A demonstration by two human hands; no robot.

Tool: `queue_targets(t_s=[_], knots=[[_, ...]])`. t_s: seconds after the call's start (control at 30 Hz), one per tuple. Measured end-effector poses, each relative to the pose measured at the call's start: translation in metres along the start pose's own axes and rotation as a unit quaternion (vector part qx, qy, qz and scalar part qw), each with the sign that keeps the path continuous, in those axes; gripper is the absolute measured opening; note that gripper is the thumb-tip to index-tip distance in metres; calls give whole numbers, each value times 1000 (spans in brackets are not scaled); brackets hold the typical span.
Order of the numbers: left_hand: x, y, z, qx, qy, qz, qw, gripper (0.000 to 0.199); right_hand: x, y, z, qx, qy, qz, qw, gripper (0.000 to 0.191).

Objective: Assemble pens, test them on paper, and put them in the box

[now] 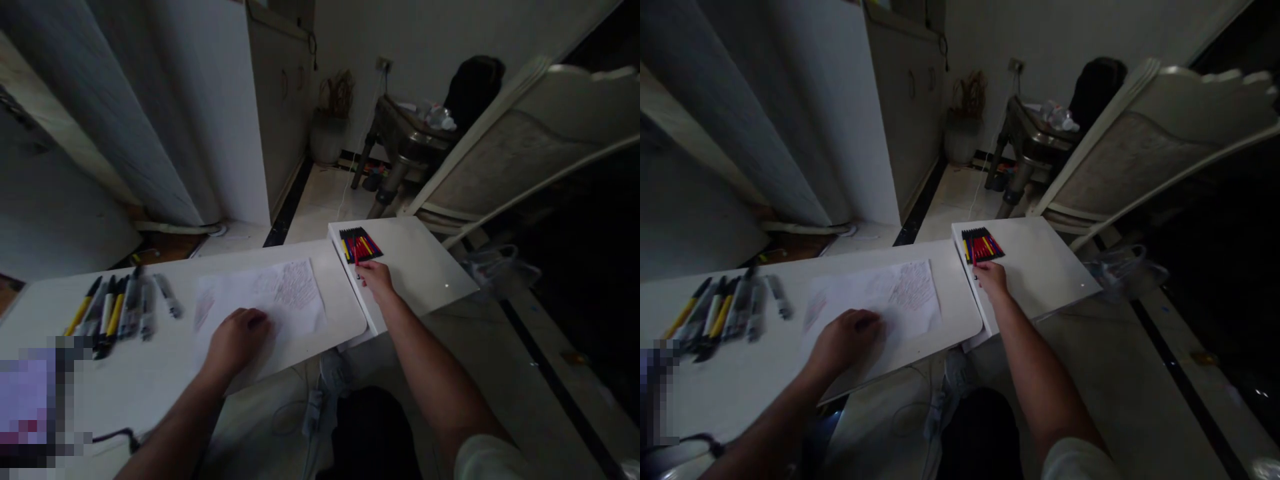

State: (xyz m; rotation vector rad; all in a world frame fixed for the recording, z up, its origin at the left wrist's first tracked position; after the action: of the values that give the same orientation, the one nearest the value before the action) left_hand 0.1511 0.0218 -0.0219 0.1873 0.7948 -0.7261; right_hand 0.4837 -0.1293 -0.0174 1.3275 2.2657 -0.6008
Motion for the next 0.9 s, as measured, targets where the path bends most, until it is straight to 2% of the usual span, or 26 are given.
queue_targets(t_s=[0.1,0.23,0.47,0.67,0.9], knots=[[-1,4,-1,-16,12,-11,1000,33,-21,28,14,17,-40,31,999,34],[-1,6,-5,-47,17,-19,999,35,-38,59,23,13,-96,55,994,32],[-1,8,-9,-61,13,-28,998,36,-61,110,14,-16,-196,90,976,24],[-2,6,-9,-61,9,-24,998,36,-69,143,8,-19,-256,81,963,21],[-3,6,-9,-53,6,-21,998,35,-67,160,18,-23,-269,55,961,17]])
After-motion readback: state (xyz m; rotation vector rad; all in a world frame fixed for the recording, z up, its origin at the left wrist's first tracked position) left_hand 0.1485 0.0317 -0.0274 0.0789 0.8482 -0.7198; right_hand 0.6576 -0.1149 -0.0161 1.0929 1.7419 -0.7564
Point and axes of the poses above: each hand's wrist, its own y-axis towards the middle knuckle, its own x-axis out of the palm, z = x × y, the point moved 8 cm from there along y, towards the middle knuckle, and after that the axes turned 14 degrees about -y, right-handed, at the moved point
